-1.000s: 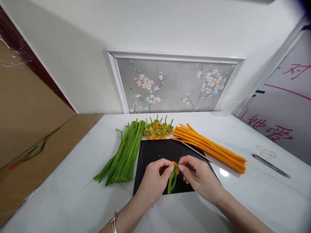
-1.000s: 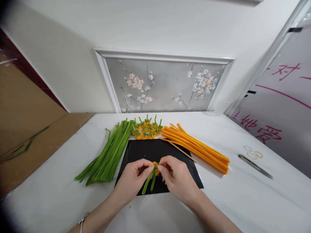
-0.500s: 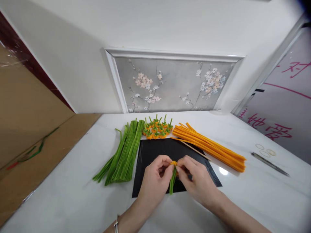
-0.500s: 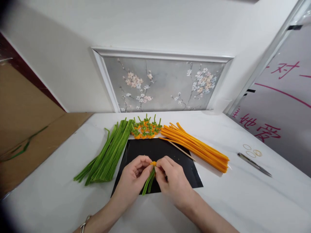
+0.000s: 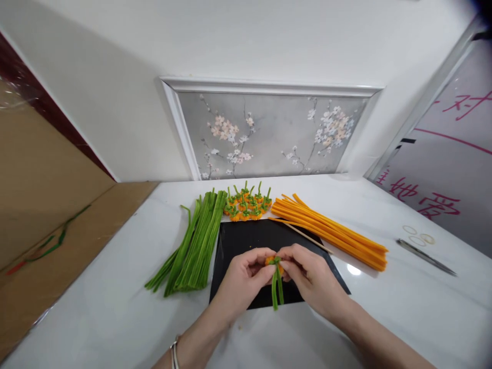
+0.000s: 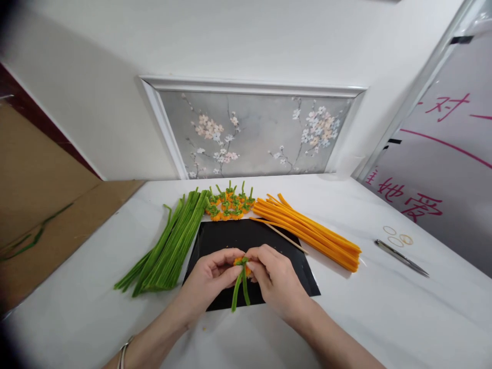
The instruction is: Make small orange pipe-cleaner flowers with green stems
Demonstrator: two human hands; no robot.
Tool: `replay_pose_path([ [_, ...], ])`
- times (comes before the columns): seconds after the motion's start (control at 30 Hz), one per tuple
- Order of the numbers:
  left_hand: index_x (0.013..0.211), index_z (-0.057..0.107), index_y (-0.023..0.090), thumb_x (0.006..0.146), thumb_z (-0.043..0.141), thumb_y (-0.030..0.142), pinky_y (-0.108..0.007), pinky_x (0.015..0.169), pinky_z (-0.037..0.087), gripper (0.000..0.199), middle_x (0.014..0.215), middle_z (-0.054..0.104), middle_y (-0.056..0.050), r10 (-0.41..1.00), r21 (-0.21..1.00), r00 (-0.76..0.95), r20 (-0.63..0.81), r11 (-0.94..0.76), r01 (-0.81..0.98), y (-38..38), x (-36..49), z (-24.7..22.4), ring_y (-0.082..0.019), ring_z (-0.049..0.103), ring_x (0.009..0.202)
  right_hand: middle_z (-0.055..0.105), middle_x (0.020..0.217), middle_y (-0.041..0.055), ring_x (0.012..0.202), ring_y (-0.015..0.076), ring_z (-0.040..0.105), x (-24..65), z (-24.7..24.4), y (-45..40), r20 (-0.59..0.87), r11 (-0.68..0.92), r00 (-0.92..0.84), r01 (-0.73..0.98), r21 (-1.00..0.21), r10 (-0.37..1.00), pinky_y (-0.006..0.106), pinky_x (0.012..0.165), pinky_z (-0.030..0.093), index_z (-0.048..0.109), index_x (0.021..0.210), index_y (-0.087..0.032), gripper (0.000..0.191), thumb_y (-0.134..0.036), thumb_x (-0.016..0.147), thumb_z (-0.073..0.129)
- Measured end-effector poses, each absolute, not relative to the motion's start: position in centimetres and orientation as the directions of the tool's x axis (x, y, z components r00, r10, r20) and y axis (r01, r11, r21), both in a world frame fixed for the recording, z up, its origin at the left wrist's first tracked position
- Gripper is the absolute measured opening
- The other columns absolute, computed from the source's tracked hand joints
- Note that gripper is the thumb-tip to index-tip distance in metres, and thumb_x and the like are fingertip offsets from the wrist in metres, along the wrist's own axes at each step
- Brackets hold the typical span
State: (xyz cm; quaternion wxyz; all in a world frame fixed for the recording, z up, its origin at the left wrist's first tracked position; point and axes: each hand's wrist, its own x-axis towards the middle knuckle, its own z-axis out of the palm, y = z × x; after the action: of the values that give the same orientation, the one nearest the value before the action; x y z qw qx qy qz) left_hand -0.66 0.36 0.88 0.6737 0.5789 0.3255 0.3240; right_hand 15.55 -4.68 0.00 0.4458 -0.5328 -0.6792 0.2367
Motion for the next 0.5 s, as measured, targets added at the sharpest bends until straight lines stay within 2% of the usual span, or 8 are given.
replay_pose_path([
  [0.1,0.088,0.063,0.015,0.075,0.069,0.025,-0.023,0.069,0.051,0.017,0.08,0.064,0.0,0.822,0.984,0.563,-0.089,0.159,-0.076,0.2,-0.62,1.2,-0.012,0.062,0.074,0.057,0.071,0.0007,0.064,0.0138,0.057,15.55,-0.14,-4.82,0.339,0.301,-0.014,0.495,-0.815,0.941,0.024,0.06,0.045,0.058,0.089,-0.021,0.019,-0.022,0.094,0.04],
  [0.23,0.082,0.058,0.016,0.074,0.069,0.024,-0.019,0.066,0.049,0.015,0.077,0.058,0.003,0.847,0.969,0.512,-0.145,0.227,-0.102,0.02,-0.62,1.43,-0.007,0.056,0.067,0.056,0.067,-0.0011,0.058,0.0123,0.052,15.46,-0.21,-5.0,0.284,0.233,0.032,0.485,-0.843,0.958,0.022,0.053,0.042,0.052,0.081,-0.021,0.017,-0.027,0.094,0.042],
  [0.4,0.092,0.059,0.019,0.072,0.07,0.022,-0.019,0.07,0.051,0.023,0.088,0.058,0.002,0.875,0.963,0.462,-0.143,0.23,-0.139,-0.02,-0.65,1.35,-0.008,0.057,0.075,0.058,0.07,-0.0008,0.06,0.0118,0.052,15.45,-0.01,-5.07,0.307,0.266,-0.005,0.51,-0.818,0.952,0.021,0.056,0.043,0.053,0.082,-0.02,0.011,-0.028,0.089,0.05],
  [0.5,0.091,0.061,0.017,0.074,0.071,0.029,-0.023,0.075,0.052,0.022,0.089,0.06,0.0,0.869,0.962,0.471,-0.153,0.241,-0.132,-0.03,-0.62,1.39,-0.01,0.058,0.081,0.06,0.07,-0.001,0.062,0.0124,0.055,15.47,-0.02,-5.04,0.322,0.276,-0.01,0.539,-0.796,0.947,0.022,0.06,0.044,0.055,0.079,-0.02,0.007,-0.024,0.086,0.054],
])
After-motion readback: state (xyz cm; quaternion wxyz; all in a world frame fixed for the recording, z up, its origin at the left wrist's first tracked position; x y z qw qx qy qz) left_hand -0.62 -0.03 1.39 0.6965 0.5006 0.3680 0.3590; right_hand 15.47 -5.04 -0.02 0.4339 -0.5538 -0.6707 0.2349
